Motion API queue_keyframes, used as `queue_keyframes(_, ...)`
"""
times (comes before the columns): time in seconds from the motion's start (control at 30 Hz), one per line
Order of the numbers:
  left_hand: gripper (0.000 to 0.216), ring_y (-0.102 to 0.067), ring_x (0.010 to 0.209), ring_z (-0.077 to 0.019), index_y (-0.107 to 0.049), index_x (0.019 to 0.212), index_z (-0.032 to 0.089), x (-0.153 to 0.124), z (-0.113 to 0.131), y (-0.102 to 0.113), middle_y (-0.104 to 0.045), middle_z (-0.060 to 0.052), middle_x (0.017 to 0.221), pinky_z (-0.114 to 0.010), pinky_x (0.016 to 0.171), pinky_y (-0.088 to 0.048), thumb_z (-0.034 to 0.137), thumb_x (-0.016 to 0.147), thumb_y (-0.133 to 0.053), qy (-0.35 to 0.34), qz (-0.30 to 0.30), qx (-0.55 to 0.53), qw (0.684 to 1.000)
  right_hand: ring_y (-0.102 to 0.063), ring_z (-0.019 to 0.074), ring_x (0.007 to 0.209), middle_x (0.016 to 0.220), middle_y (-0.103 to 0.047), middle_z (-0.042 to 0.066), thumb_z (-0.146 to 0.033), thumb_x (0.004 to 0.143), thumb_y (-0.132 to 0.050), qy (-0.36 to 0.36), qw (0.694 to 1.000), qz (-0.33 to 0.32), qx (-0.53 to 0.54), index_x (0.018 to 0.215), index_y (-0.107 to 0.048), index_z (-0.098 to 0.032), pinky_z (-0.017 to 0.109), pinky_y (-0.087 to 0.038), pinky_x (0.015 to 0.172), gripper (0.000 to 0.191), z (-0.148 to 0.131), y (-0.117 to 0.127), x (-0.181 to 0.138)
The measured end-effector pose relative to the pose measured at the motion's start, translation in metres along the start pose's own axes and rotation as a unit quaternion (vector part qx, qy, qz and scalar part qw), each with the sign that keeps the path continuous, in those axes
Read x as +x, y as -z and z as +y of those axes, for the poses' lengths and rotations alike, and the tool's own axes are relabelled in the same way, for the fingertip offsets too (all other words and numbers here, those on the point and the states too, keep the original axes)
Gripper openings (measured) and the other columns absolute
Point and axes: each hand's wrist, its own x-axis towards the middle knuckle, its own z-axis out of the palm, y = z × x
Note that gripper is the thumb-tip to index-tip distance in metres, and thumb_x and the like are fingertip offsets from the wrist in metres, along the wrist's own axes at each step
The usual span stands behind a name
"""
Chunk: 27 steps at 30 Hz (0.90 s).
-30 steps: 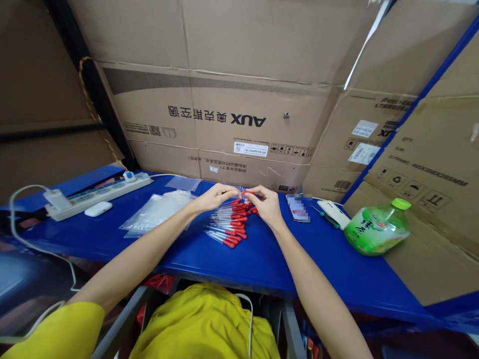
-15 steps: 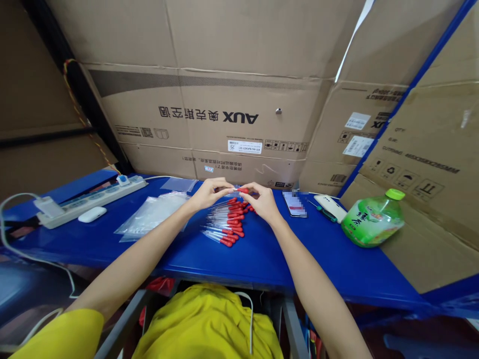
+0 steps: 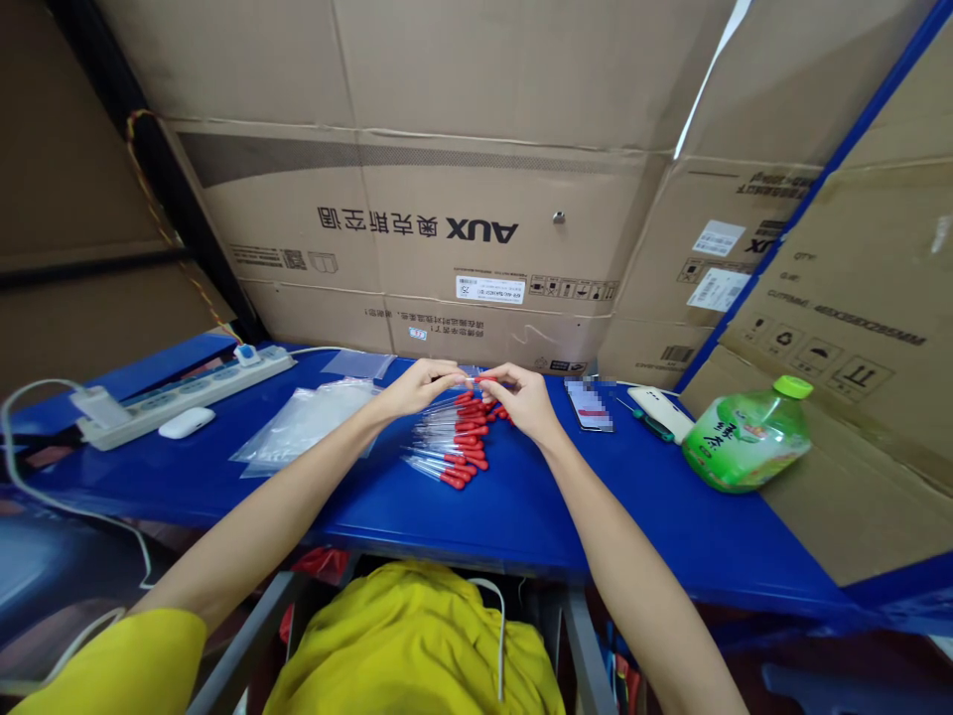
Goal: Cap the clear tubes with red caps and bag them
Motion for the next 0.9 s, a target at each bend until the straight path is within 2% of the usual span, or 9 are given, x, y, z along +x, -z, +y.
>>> queue_keyframes(0.5,0.043,-0.068,0.089,-0.0192,-0.078,0.096,0.011,0.0006,0.005,-0.0009,-0.077,-0.01,0.098,-0.028,0.084,-0.048,0.046,0.102,-0.054,0.019,-0.011,-0.021,1.0,-0.075,0.0228,0.065,0.079,-0.079,0.006,-0.051,0.077,-0.084,0.009,1.0,0.014,0.012,0.091,-0.077,-0.02,0.036,-0.064,0.066,0.035,0.0014,-0.0077,-0.0034)
queue_keyframes(0.7,0.043,-0.068,0.089,-0.0189,-0.079,0.099,0.012,0.0008,0.003,0.0005,-0.076,-0.01,0.098,-0.028,0.083,-0.047,0.047,0.102,-0.054,0.011,-0.009,-0.004,1.0,-0.074,0.0222,0.066,0.08,-0.078,0.006,-0.051,0.079,-0.081,0.01,1.0,-0.001,-0.021,0.094,-0.077,-0.019,0.036,-0.063,0.067,0.035,0.0017,-0.0052,-0.0033)
queue_keyframes(0.9,0.038,-0.061,0.077,-0.0152,-0.081,0.103,0.015,0.0016,0.0019,0.0037,-0.071,-0.007,0.088,-0.026,0.07,-0.042,0.048,0.097,-0.063,0.026,0.046,0.072,0.996,-0.073,0.0208,0.074,0.085,-0.077,0.004,-0.05,0.083,-0.078,0.032,0.998,-0.011,-0.046,0.101,-0.076,-0.021,0.036,-0.061,0.074,0.035,0.0006,-0.0014,0.0005)
